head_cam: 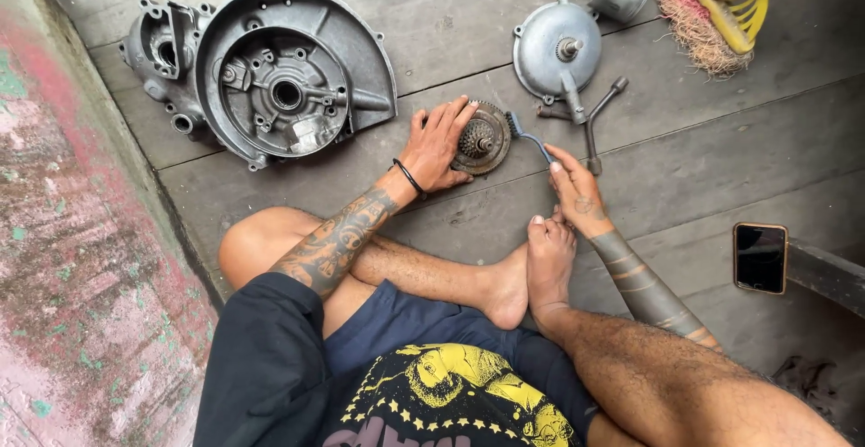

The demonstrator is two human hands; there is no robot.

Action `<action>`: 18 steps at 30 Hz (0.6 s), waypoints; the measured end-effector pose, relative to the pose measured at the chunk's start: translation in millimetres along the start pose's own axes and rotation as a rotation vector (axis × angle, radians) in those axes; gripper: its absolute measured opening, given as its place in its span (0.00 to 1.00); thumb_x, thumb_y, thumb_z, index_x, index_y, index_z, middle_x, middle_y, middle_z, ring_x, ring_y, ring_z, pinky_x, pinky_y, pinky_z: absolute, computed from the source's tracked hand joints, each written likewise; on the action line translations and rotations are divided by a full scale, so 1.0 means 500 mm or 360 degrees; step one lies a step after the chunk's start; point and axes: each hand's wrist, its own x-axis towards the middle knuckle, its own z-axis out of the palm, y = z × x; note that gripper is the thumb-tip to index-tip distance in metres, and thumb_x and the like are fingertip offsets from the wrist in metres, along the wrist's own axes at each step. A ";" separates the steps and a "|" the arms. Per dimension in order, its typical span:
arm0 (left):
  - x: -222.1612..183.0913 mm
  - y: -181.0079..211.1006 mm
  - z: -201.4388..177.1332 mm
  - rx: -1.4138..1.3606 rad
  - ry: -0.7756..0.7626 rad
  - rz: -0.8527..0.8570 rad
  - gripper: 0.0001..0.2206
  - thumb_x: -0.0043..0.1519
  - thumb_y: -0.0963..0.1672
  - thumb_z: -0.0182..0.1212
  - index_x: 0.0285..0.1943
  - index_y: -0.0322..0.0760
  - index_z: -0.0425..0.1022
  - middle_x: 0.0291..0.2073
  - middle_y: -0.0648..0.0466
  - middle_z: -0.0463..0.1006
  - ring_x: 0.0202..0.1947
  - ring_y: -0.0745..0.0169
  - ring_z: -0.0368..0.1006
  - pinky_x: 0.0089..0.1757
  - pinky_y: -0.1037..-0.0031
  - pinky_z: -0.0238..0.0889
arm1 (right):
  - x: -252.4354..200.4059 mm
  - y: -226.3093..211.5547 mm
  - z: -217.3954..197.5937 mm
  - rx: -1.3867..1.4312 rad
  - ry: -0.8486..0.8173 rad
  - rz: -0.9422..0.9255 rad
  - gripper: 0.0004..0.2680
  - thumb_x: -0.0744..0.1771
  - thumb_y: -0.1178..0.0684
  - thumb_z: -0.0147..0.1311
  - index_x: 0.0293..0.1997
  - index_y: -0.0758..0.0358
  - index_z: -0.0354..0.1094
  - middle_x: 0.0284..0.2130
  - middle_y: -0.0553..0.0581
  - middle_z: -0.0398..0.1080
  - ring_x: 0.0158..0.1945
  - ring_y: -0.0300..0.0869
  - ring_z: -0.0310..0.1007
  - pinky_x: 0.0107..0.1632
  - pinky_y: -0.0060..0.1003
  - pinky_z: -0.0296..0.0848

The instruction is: Cleaning a motorcycle gear component using a toothbrush while sitting on the floor.

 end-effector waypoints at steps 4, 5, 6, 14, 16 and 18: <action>-0.015 0.014 0.009 0.0069 0.0047 -0.0034 0.63 0.39 0.56 0.82 0.81 0.43 0.40 0.74 0.45 0.53 0.70 0.46 0.54 0.61 0.50 0.44 | -0.011 0.009 0.000 0.0503 -0.0053 0.0287 0.15 0.73 0.54 0.36 0.69 0.51 0.61 0.20 0.46 0.50 0.16 0.26 0.45 0.15 0.19 0.47; -0.013 0.018 0.005 0.0117 0.0078 -0.0049 0.62 0.39 0.57 0.82 0.81 0.42 0.41 0.73 0.44 0.54 0.69 0.46 0.55 0.61 0.50 0.45 | -0.010 0.005 -0.003 0.0409 0.0020 0.0221 0.15 0.73 0.55 0.36 0.69 0.52 0.62 0.20 0.47 0.54 0.16 0.26 0.48 0.16 0.19 0.50; -0.017 0.022 0.010 0.0128 0.0099 -0.0045 0.62 0.39 0.57 0.82 0.81 0.42 0.41 0.73 0.44 0.54 0.69 0.46 0.55 0.61 0.50 0.45 | -0.007 0.016 0.000 0.0405 0.0023 0.0197 0.15 0.73 0.55 0.36 0.69 0.52 0.62 0.20 0.47 0.54 0.16 0.26 0.48 0.16 0.19 0.50; -0.025 0.041 0.033 0.0198 0.0282 -0.0174 0.63 0.38 0.59 0.81 0.80 0.42 0.42 0.68 0.39 0.59 0.66 0.43 0.57 0.62 0.48 0.46 | 0.013 0.032 0.032 0.0485 -0.0116 0.0355 0.14 0.73 0.53 0.35 0.69 0.54 0.58 0.20 0.48 0.50 0.14 0.28 0.47 0.13 0.23 0.49; -0.020 0.041 0.042 0.0198 0.0295 -0.0170 0.62 0.38 0.58 0.82 0.80 0.42 0.42 0.67 0.38 0.59 0.66 0.42 0.58 0.62 0.47 0.47 | 0.025 0.016 0.038 0.0461 -0.0110 0.0371 0.14 0.74 0.52 0.35 0.69 0.55 0.57 0.21 0.48 0.51 0.14 0.28 0.48 0.13 0.23 0.49; -0.038 0.051 0.053 0.0199 0.0298 -0.0185 0.62 0.39 0.57 0.82 0.80 0.42 0.42 0.67 0.36 0.59 0.65 0.40 0.58 0.62 0.47 0.48 | 0.017 0.006 0.056 0.0440 -0.0123 0.0397 0.14 0.74 0.51 0.35 0.68 0.56 0.57 0.21 0.48 0.53 0.14 0.29 0.50 0.13 0.23 0.50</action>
